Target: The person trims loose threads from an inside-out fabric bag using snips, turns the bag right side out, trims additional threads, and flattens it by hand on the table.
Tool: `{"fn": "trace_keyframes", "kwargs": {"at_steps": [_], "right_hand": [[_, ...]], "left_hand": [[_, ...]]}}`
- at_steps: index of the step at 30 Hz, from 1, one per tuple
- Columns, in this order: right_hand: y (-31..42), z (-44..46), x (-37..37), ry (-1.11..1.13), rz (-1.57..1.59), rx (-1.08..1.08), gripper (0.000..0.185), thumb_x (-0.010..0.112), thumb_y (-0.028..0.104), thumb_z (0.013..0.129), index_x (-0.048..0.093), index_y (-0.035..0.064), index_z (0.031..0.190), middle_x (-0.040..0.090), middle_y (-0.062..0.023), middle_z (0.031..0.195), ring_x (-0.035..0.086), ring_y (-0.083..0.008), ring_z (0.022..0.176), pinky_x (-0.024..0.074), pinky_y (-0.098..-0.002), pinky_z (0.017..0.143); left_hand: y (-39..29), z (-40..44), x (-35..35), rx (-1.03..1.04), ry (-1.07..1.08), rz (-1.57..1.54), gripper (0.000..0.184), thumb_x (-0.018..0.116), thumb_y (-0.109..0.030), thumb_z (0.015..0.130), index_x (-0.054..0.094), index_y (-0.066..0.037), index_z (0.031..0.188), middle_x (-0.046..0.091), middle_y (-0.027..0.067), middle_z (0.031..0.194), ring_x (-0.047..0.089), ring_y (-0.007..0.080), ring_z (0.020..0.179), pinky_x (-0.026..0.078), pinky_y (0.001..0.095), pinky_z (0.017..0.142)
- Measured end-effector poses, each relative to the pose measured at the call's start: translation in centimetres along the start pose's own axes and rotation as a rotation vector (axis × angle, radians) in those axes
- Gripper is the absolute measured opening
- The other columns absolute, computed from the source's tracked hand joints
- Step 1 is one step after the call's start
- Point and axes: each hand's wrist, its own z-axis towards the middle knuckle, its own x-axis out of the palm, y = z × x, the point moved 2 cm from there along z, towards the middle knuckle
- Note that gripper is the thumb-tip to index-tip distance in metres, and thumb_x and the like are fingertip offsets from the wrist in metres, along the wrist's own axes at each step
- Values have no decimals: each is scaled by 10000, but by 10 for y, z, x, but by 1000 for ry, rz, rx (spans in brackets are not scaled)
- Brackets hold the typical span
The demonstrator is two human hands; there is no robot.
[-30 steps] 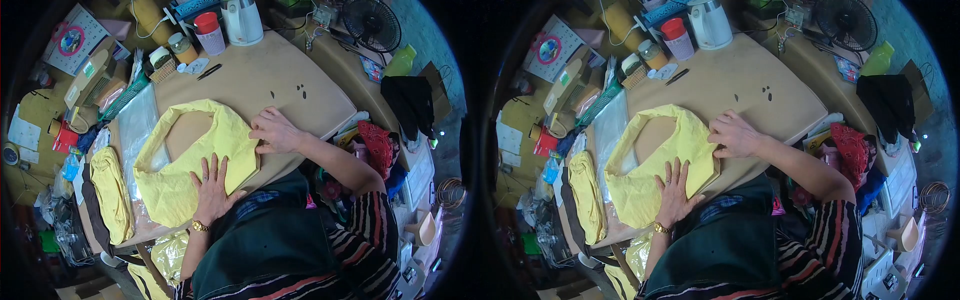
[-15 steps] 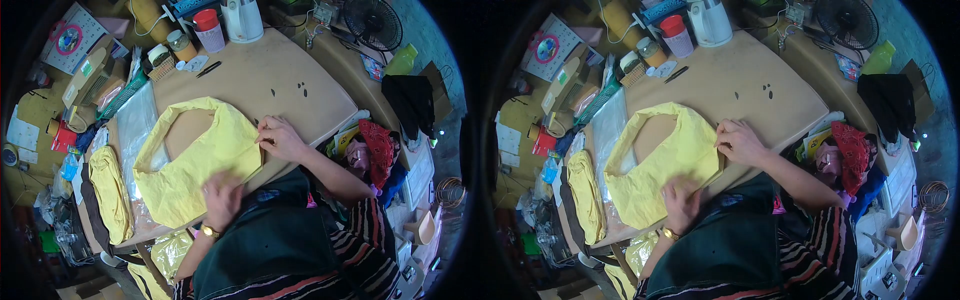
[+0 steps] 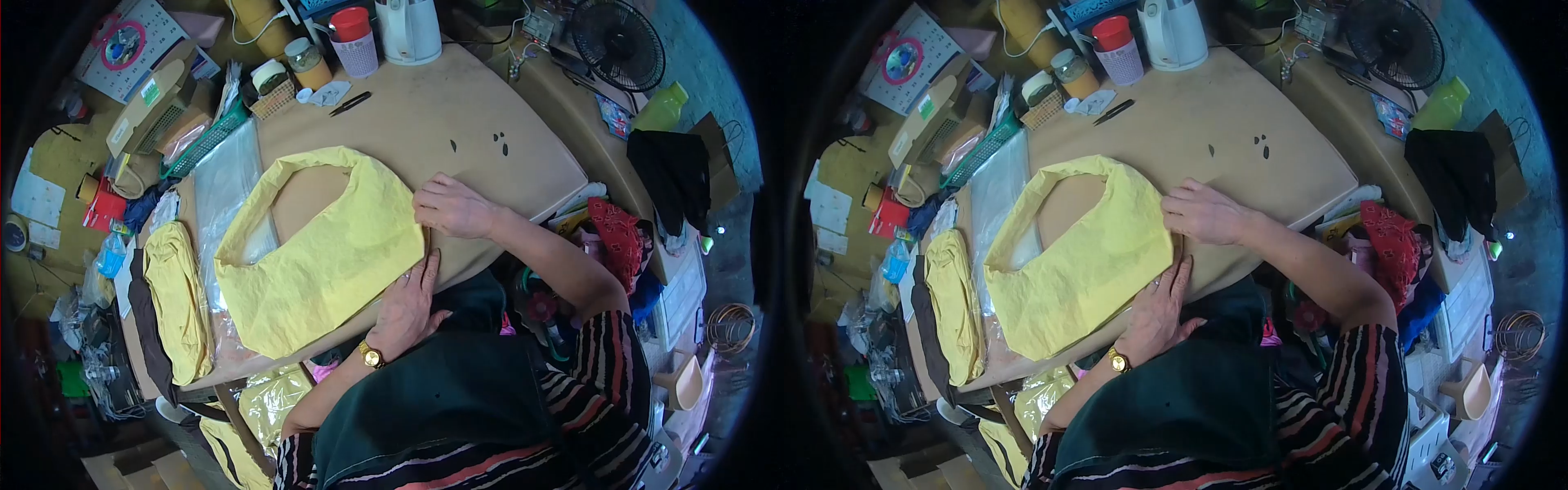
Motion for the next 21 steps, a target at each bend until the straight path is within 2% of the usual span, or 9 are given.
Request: {"fn": "trace_keyframes", "kwargs": {"at_steps": [6, 8, 10, 11, 13, 14, 16, 20, 21], "right_hand": [[-2, -8, -6, 164, -202, -67, 121, 554, 146, 816, 596, 94, 917, 547, -48, 881, 564, -206, 921, 422, -353, 853], [0, -3, -21, 228, -277, -28, 130, 554, 146, 819, 605, 94, 927, 556, -52, 887, 571, -211, 933, 426, -345, 851], [4, 0, -47, 136, -307, 277, 181, 565, 165, 840, 620, 82, 991, 586, -64, 948, 581, -231, 967, 431, -369, 890], [14, 7, -49, 109, -159, 394, 269, 593, 212, 851, 613, 88, 1088, 591, -75, 1074, 563, -249, 1055, 414, -405, 941], [55, 30, -27, 17, 47, 520, 473, 612, 358, 878, 561, 84, 1261, 554, -111, 1293, 509, -299, 1212, 357, -458, 1045], [77, 42, -6, -51, 98, 525, 589, 602, 455, 894, 518, 75, 1336, 512, -137, 1386, 472, -331, 1281, 317, -475, 1098], [108, 67, 41, 50, -12, 488, 725, 545, 578, 894, 430, 111, 1437, 392, -165, 1497, 332, -373, 1396, 206, -549, 1150], [71, 48, 58, 206, -76, 575, 759, 524, 624, 879, 396, 161, 1467, 298, -188, 1544, 219, -376, 1449, 132, -625, 1144], [58, 40, 47, 185, -110, 647, 775, 530, 640, 865, 383, 186, 1476, 274, -184, 1555, 199, -375, 1454, 115, -647, 1133]], "left_hand": [[6, -13, 0, 13, 108, -40, 978, 764, -400, 765, 261, 13, 1495, 336, 219, 1499, 439, 370, 1307, 358, 399, 1099], [15, -27, -16, 313, 282, -506, 779, 700, -303, 858, 328, -31, 1486, 368, 192, 1509, 376, 358, 1382, 323, 392, 1133], [32, -51, -65, 120, 387, -883, 586, 580, -239, 951, 377, -70, 1474, 392, 173, 1509, 323, 343, 1425, 275, 406, 1159], [43, -60, -77, -28, 54, -586, 581, 539, -266, 970, 354, -70, 1485, 369, 166, 1524, 312, 349, 1428, 230, 451, 1167], [54, -70, -77, -381, -268, -26, 590, 460, -322, 997, 302, -73, 1509, 281, 167, 1565, 235, 367, 1453, 123, 547, 1169], [62, -70, -67, -583, -267, 236, 603, 421, -350, 1006, 272, -75, 1522, 217, 174, 1590, 168, 380, 1474, 61, 598, 1162], [74, -72, -45, -655, -221, 302, 642, 413, -391, 999, 242, -78, 1532, 160, 179, 1602, 123, 392, 1479, 27, 626, 1147], [102, -94, -22, -844, -87, 310, 729, 401, -490, 978, 196, -84, 1547, 106, 192, 1612, 83, 415, 1480, -6, 664, 1126], [107, -100, -15, -800, -177, 318, 749, 415, -503, 970, 197, -77, 1546, 125, 186, 1610, 89, 413, 1479, 3, 657, 1131]]}}
